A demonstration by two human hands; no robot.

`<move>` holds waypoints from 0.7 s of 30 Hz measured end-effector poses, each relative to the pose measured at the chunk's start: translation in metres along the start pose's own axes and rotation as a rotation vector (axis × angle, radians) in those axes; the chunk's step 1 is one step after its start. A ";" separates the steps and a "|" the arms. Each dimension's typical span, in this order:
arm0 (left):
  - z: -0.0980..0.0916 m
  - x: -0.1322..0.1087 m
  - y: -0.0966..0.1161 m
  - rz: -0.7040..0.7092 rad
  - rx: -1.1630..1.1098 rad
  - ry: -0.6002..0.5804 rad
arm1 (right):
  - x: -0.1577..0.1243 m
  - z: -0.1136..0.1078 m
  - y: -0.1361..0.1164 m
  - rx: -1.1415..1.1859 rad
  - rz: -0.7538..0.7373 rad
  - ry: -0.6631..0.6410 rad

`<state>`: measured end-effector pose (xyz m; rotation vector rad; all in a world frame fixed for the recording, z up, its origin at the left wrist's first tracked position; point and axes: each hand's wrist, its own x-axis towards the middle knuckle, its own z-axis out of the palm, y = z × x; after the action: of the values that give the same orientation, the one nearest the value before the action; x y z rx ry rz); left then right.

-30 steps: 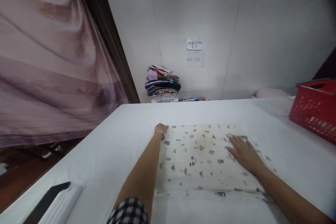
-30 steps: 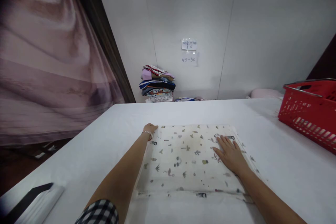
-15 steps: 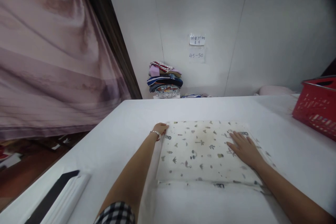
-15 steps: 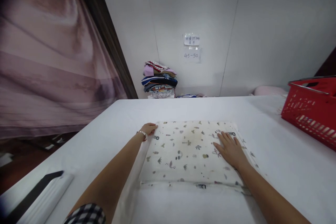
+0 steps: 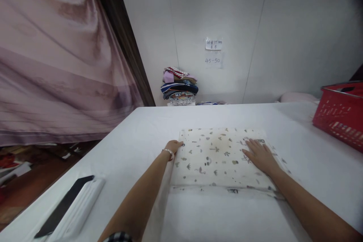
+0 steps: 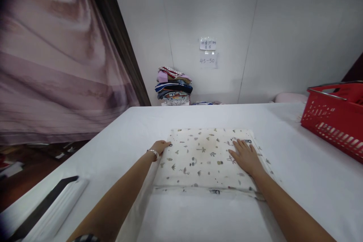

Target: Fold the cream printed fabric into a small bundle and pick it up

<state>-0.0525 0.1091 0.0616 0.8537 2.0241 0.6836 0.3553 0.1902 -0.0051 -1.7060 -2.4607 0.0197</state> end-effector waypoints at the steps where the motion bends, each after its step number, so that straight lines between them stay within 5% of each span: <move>1: 0.000 -0.004 -0.001 -0.003 -0.020 -0.009 | 0.000 0.000 -0.001 -0.001 0.005 -0.005; 16: -0.002 -0.085 -0.068 -0.038 -0.154 -0.233 | 0.003 0.001 -0.002 -0.017 0.001 0.016; 21: -0.002 -0.092 -0.077 -0.021 -0.025 -0.165 | 0.003 -0.002 -0.003 0.024 0.015 -0.022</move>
<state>-0.0386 -0.0099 0.0511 0.8443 1.8713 0.6059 0.3519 0.1923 -0.0021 -1.7242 -2.4527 0.0699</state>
